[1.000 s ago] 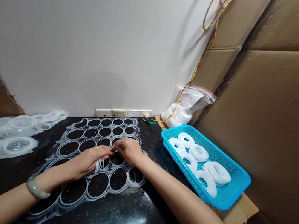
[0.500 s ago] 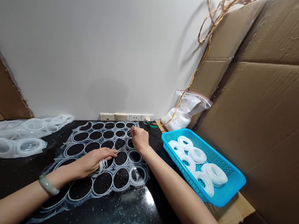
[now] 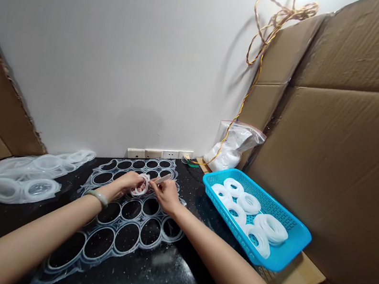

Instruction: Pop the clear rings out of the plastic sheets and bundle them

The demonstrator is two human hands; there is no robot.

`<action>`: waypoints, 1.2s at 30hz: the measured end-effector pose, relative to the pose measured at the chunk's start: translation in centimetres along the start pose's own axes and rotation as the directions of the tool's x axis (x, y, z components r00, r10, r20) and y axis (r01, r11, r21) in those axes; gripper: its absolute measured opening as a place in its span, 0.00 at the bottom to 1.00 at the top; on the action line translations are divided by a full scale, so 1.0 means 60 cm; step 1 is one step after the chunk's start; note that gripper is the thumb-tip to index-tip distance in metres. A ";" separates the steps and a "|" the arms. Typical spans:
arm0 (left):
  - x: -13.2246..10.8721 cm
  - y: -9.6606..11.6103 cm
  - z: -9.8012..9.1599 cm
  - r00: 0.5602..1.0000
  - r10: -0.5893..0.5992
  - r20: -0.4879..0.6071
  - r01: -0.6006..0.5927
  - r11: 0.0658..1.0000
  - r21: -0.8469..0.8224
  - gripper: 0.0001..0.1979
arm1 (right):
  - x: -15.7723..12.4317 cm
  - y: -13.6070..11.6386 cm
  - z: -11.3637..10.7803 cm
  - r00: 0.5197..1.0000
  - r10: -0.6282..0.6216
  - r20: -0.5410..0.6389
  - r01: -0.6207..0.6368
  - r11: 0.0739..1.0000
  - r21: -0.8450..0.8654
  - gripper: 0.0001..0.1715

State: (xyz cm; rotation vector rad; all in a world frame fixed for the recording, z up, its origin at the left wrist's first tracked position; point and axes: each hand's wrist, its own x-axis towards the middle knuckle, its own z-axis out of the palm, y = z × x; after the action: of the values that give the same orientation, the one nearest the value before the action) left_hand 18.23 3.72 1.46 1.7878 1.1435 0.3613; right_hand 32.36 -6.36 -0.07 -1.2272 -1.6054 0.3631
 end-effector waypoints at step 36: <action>-0.100 0.006 0.053 0.836 0.546 0.056 -0.525 0.765 0.373 0.11 | 0.094 0.123 0.020 0.948 0.134 0.288 -0.252 0.869 0.425 0.34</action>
State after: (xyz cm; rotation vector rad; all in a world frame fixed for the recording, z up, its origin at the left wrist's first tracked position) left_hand 17.40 -3.05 1.54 2.4640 0.7404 0.5595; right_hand 35.58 1.94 -2.97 -1.0013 -1.4865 1.0046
